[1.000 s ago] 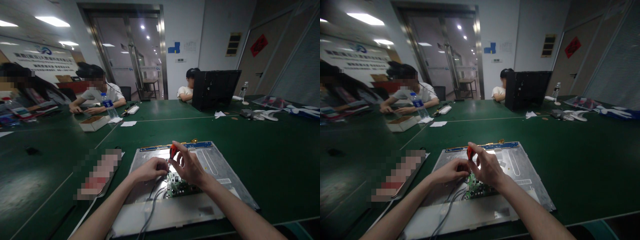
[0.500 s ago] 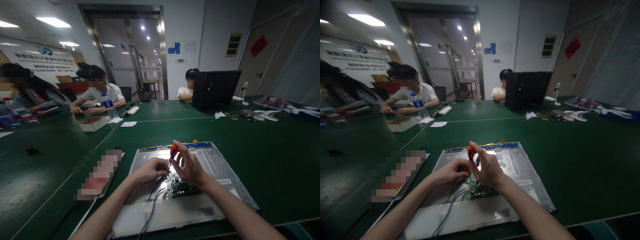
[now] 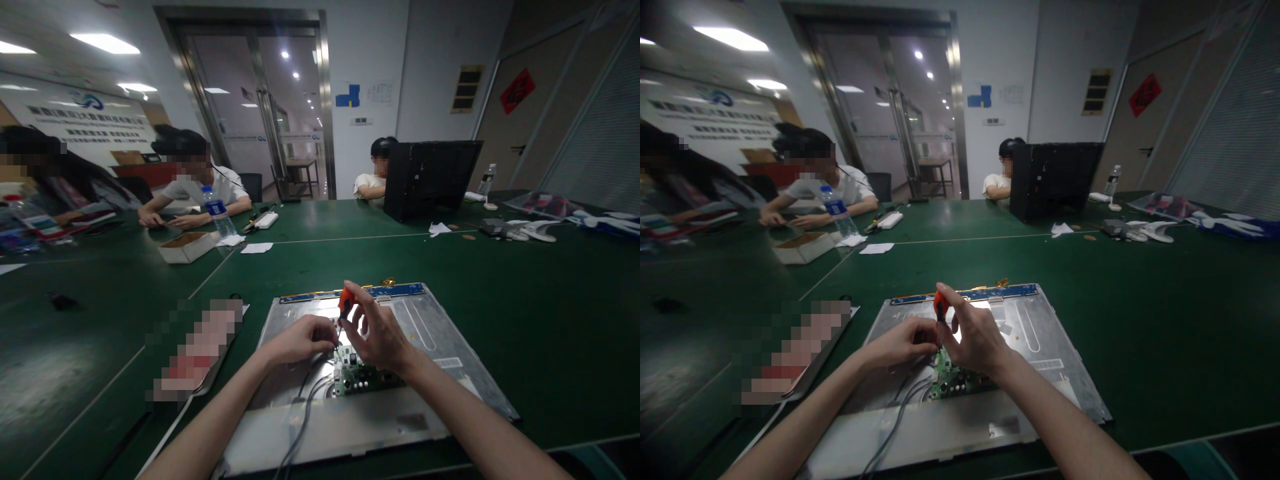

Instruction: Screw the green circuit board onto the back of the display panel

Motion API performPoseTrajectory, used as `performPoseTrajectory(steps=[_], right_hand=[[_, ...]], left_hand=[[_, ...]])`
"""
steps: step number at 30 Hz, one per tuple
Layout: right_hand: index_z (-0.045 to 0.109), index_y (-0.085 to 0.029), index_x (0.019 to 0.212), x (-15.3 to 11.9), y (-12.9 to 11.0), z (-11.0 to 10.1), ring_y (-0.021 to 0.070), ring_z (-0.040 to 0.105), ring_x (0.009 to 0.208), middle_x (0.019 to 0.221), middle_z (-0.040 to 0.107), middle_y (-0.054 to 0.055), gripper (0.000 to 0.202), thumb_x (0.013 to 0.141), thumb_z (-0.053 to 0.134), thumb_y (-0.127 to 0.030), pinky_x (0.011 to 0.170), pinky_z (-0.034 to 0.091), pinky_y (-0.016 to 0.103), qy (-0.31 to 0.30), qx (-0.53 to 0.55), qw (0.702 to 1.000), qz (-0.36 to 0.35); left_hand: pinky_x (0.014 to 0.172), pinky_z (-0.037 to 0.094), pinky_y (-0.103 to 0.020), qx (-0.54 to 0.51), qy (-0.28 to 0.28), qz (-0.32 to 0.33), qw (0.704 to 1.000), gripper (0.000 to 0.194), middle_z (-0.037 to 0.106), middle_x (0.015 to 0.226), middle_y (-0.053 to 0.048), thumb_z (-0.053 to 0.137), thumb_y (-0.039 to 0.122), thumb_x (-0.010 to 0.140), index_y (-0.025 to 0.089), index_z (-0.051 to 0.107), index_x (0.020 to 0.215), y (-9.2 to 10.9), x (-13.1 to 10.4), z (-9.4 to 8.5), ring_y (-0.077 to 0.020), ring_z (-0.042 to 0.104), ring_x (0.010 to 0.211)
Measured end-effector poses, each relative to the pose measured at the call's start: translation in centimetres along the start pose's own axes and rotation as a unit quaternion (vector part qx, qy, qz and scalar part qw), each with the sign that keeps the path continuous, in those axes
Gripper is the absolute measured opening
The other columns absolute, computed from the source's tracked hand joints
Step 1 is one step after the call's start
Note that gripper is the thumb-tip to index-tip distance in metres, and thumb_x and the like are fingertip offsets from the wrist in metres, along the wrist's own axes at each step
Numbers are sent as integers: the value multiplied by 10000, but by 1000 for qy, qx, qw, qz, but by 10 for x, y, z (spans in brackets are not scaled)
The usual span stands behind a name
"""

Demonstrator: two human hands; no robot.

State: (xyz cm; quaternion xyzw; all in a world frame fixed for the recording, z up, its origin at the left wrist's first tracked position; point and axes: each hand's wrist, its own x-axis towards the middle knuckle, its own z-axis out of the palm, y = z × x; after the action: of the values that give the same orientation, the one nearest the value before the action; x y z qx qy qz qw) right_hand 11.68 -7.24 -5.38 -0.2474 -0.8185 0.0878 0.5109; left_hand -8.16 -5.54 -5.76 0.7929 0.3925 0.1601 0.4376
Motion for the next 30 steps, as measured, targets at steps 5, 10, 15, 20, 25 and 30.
performPoseTrajectory(steps=[5, 10, 15, 20, 25, 30], right_hand=[[222, -222, 1418, 0, 0, 1, 105, 525, 498, 820, 622, 14, 648, 853, 535, -175, 420, 407, 231, 12, -7, 1000, 5], [242, -237, 1408, -1, 2, 1, 99, 492, 467, 757, 594, -16, 648, 851, 571, -217, 412, 378, 233, 11, -11, 1000, 7], [206, -197, 1436, -2, 2, 1, 114, 526, 506, 748, 597, -2, 664, 857, 533, -199, 427, 405, 240, -5, -10, 1000, 17], [202, -187, 1436, -3, 2, 2, 115, 528, 510, 733, 590, -9, 663, 852, 516, -172, 427, 409, 238, -4, -15, 1000, 19], [217, -250, 1411, -2, 4, 2, 98, 516, 514, 893, 614, 19, 652, 852, 547, -192, 432, 414, 240, 6, -21, 1000, 3], [226, -251, 1405, -2, 4, 2, 101, 504, 497, 819, 607, -9, 640, 859, 555, -197, 436, 416, 246, 5, -26, 1000, -2]], left_hand=[[625, 404, -255, 1, 1, -1, 1000, 96, 585, 695, 12, 604, 195, 728, 152, 632, 809, -2, 0, -1, -159, 529, 658], [638, 406, -260, 1, 1, -1, 1000, 104, 587, 708, 8, 607, 210, 733, 152, 639, 814, -4, 0, -1, -165, 533, 673], [631, 407, -258, -3, 1, -4, 1000, 128, 578, 702, 12, 601, 213, 736, 148, 639, 840, -2, 0, 1, -157, 527, 658], [635, 411, -254, -5, 1, -2, 1000, 96, 578, 695, 16, 603, 202, 730, 155, 627, 810, 1, 0, 1, -152, 522, 653], [638, 415, -260, -2, 0, 5, 1000, 103, 597, 713, 6, 610, 214, 740, 154, 638, 820, -1, 0, -1, -164, 536, 673], [681, 422, -279, -1, 0, 11, 1000, 108, 617, 758, -11, 613, 221, 744, 152, 645, 821, -3, 0, -1, -181, 554, 722]])
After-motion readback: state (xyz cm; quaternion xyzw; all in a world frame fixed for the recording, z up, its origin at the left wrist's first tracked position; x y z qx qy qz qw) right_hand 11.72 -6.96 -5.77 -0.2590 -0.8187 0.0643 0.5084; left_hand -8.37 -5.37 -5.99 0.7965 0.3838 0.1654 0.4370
